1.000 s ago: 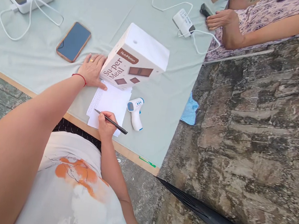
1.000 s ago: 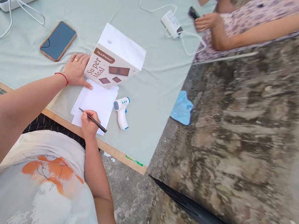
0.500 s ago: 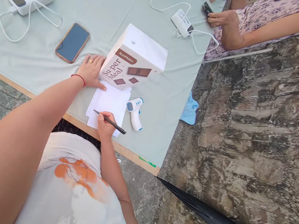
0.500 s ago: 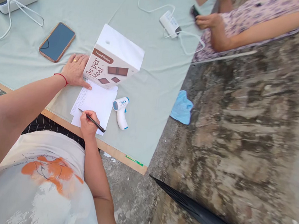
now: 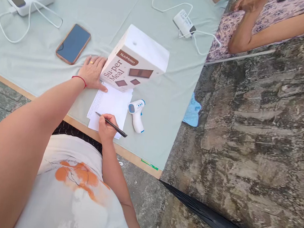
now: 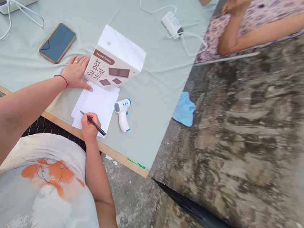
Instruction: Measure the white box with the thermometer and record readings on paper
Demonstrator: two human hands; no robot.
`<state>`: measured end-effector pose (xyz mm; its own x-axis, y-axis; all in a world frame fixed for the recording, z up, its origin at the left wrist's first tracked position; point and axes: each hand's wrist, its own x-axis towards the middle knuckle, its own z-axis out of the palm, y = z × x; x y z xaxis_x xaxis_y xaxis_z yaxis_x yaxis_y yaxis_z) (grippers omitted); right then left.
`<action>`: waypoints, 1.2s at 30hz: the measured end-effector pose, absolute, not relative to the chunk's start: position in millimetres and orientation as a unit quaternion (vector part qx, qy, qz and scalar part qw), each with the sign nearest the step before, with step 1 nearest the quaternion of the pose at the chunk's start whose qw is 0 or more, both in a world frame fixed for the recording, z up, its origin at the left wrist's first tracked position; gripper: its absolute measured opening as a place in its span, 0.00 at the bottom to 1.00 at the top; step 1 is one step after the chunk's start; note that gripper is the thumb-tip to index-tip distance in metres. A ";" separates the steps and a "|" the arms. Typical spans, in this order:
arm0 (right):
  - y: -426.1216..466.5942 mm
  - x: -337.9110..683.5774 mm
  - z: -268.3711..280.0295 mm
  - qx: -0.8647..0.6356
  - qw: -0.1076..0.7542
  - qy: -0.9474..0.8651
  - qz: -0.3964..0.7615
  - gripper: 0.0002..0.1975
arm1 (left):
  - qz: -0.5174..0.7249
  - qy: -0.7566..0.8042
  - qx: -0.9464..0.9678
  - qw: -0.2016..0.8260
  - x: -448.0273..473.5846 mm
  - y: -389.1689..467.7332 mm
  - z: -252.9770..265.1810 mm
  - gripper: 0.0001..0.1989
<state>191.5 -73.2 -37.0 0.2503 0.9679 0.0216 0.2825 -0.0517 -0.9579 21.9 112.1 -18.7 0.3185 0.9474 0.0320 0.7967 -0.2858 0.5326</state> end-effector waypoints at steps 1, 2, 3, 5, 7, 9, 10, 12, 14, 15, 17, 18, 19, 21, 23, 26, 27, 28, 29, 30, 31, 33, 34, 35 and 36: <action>-73.2 191.2 -37.1 -0.631 0.479 -0.494 0.359 0.10 | 0.173 0.556 0.783 0.218 22.1 111.7 -17.7 0.66; -73.1 190.9 -37.2 -0.632 0.482 -0.491 0.358 0.10 | 0.172 0.555 0.784 0.220 22.3 111.4 -16.9 0.66; -73.1 190.6 -37.3 -0.633 0.485 -0.487 0.356 0.10 | 0.170 0.554 0.784 0.222 22.4 111.2 -16.2 0.66; -73.0 190.4 -37.6 -0.636 0.486 -0.485 0.352 0.11 | 0.166 0.557 0.783 0.224 22.5 111.1 -15.4 0.65; -73.1 190.6 -38.0 -0.638 0.478 -0.492 0.350 0.10 | 0.164 0.559 0.781 0.225 22.5 111.2 -15.4 0.65; -73.3 191.2 -38.4 -0.636 0.475 -0.497 0.351 0.10 | 0.169 0.556 0.782 0.225 22.4 111.4 -15.9 0.65; -73.4 191.4 -38.6 -0.634 0.479 -0.495 0.351 0.10 | 0.173 0.555 0.782 0.225 22.3 111.4 -16.2 0.65; -73.4 191.8 -39.2 -0.634 0.492 -0.486 0.346 0.10 | 0.175 0.554 0.782 0.226 22.3 111.5 -16.7 0.65; -73.2 191.8 -40.2 -0.637 0.496 -0.483 0.339 0.10 | 0.175 0.555 0.782 0.224 22.4 111.4 -17.0 0.66; -73.0 191.7 -40.8 -0.639 0.493 -0.485 0.337 0.10 | 0.172 0.557 0.782 0.222 22.4 111.5 -17.2 0.66; -73.1 191.3 -42.3 -0.640 0.482 -0.494 0.337 0.10 | 0.172 0.557 0.783 0.217 22.5 111.8 -17.8 0.66; -73.5 191.2 -42.9 -0.640 0.479 -0.498 0.338 0.10 | 0.173 0.557 0.783 0.216 22.4 112.1 -18.2 0.66; -74.2 191.3 -43.3 -0.639 0.477 -0.500 0.337 0.10 | 0.175 0.556 0.783 0.215 22.3 112.5 -18.5 0.66; -76.2 192.2 -43.0 -0.635 0.481 -0.507 0.329 0.10 | 0.180 0.555 0.783 0.218 21.9 112.9 -18.5 0.63; -77.8 195.1 -41.0 -0.627 0.490 -0.521 0.308 0.10 | 0.178 0.557 0.780 0.223 21.7 112.5 -17.0 0.58; -74.4 203.1 -37.7 -0.615 0.484 -0.570 0.250 0.11 | 0.173 0.563 0.775 0.230 21.5 110.5 -12.7 0.51; -71.0 206.4 -37.7 -0.615 0.470 -0.591 0.229 0.12 | 0.175 0.564 0.774 0.230 21.4 109.7 -11.4 0.50; -66.8 209.7 -38.5 -0.616 0.450 -0.611 0.211 0.13 | 0.178 0.566 0.772 0.229 21.1 109.0 -10.4 0.48; -61.9 213.1 -40.0 -0.616 0.426 -0.633 0.198 0.15 | 0.183 0.567 0.770 0.227 20.7 108.5 -9.8 0.47; -56.9 216.6 -42.1 -0.612 0.401 -0.654 0.189 0.18 | 0.189 0.568 0.769 0.225 20.2 108.1 -9.5 0.46; -52.1 220.3 -44.4 -0.607 0.379 -0.675 0.182 0.20 | 0.195 0.569 0.767 0.224 19.6 107.8 -9.6 0.45; -43.8 230.0 -48.5 -0.602 0.356 -0.699 0.151 0.23 | 0.207 0.574 0.761 0.222 18.4 107.6 -10.4 0.43; -40.6 236.5 -49.8 -0.611 0.355 -0.697 0.123 0.23 | 0.213 0.578 0.756 0.220 17.8 107.6 -11.0 0.42; -37.8 244.5 -50.6 -0.630 0.356 -0.684 0.091 0.23 | 0.219 0.584 0.751 0.219 17.4 107.7 -11.5 0.42; -35.2 253.9 -50.9 -0.659 0.352 -0.662 0.060 0.22 | 0.224 0.589 0.745 0.217 17.0 107.8 -11.8 0.42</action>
